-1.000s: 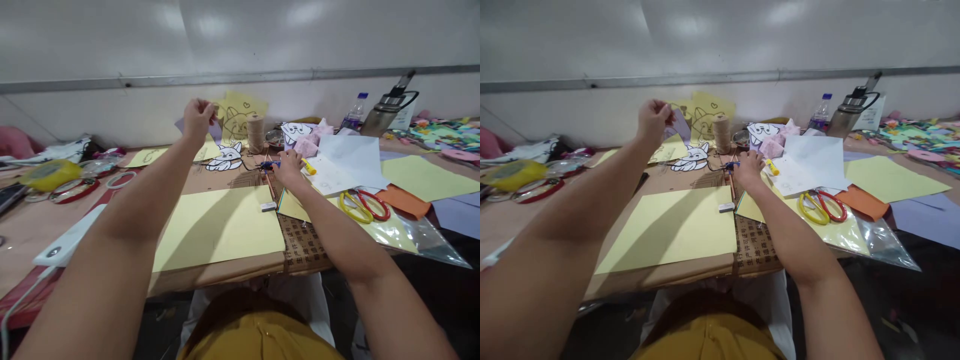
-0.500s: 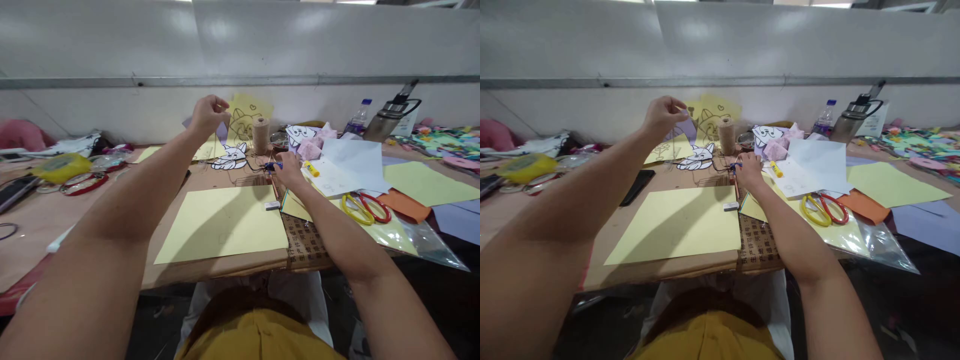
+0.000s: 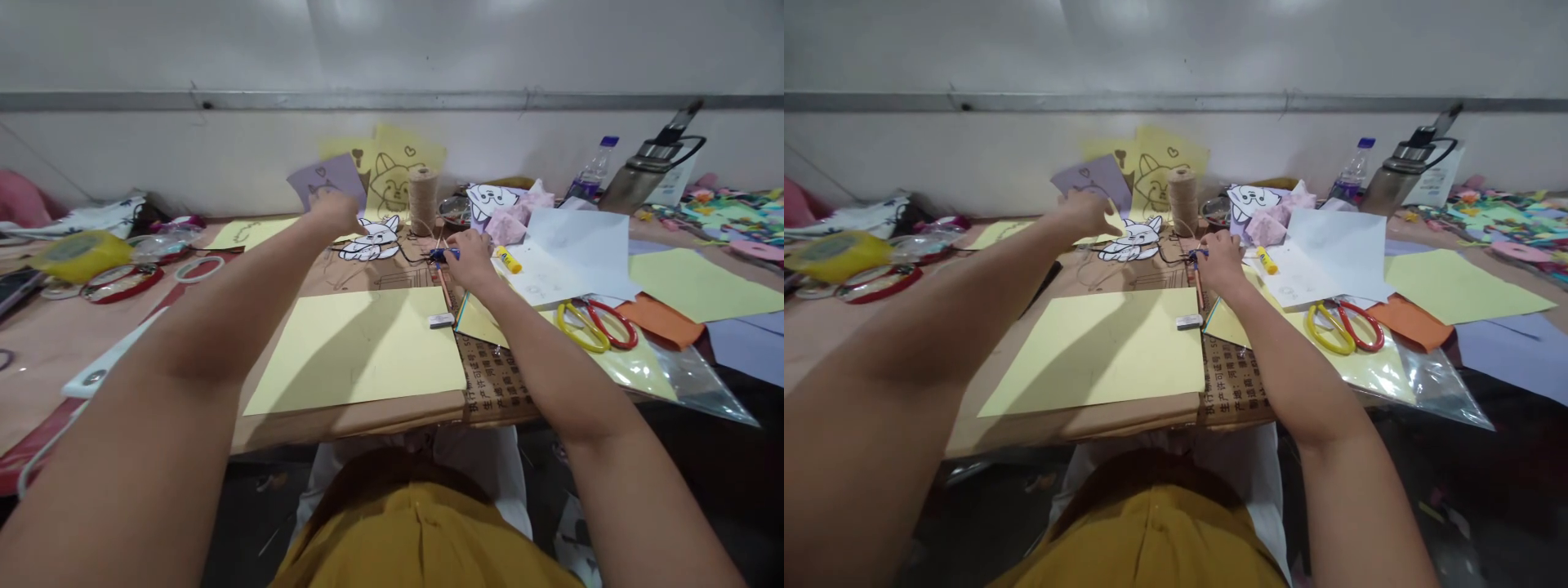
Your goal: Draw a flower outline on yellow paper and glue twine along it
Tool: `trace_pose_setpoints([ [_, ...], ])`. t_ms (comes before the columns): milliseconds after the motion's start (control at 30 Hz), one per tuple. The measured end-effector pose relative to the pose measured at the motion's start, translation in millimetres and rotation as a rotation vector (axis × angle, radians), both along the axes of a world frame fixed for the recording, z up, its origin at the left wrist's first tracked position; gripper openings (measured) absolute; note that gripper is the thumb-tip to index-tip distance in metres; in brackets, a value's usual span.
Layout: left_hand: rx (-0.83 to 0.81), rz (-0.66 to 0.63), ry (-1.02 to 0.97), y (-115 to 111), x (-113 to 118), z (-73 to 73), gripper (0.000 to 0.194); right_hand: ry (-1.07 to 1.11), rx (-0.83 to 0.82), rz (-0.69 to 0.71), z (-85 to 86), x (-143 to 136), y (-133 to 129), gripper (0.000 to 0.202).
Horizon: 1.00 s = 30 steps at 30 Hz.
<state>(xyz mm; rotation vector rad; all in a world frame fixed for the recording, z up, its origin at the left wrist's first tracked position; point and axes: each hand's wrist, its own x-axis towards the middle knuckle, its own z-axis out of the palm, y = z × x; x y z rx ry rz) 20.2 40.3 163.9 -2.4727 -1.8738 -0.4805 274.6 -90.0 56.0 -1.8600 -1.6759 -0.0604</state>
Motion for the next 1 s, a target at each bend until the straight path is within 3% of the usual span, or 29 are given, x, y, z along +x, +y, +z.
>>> trace_pose_setpoints([
  [100,0.123,-0.162,-0.012,-6.6,19.5,-13.5,0.031,-0.001,-0.004,0.008,3.6,-1.0,-0.8,0.027],
  [200,0.059,-0.371,0.018,-6.8,53.2,-28.1,0.027,-0.004,-0.028,0.013,7.9,-0.7,-2.4,0.026],
  [267,-0.029,-0.435,0.084,0.7,76.2,-38.2,0.030,-0.005,-0.034,0.008,10.2,0.1,-3.4,0.026],
  [400,-0.116,-0.387,0.121,27.8,108.1,-56.8,0.022,-0.004,0.001,0.011,12.6,1.4,-3.8,0.025],
  [567,-0.197,-0.321,0.098,54.9,125.4,-71.1,0.004,0.004,0.033,0.028,12.9,3.0,-1.2,0.023],
  [767,-0.292,-0.300,-0.083,62.7,132.3,-82.6,0.031,0.016,0.062,0.061,9.0,8.3,4.8,0.020],
  [833,-0.264,-0.277,-0.222,64.6,128.1,-79.6,0.037,0.006,0.064,0.059,7.7,8.1,5.1,0.020],
  [900,-0.183,-0.238,-0.410,68.8,117.2,-65.1,0.041,0.007,0.059,0.047,7.4,7.3,4.0,0.021],
  [1000,0.001,-0.218,-0.729,74.6,85.4,-19.4,0.049,0.023,0.087,0.048,9.4,7.5,1.4,0.024],
])
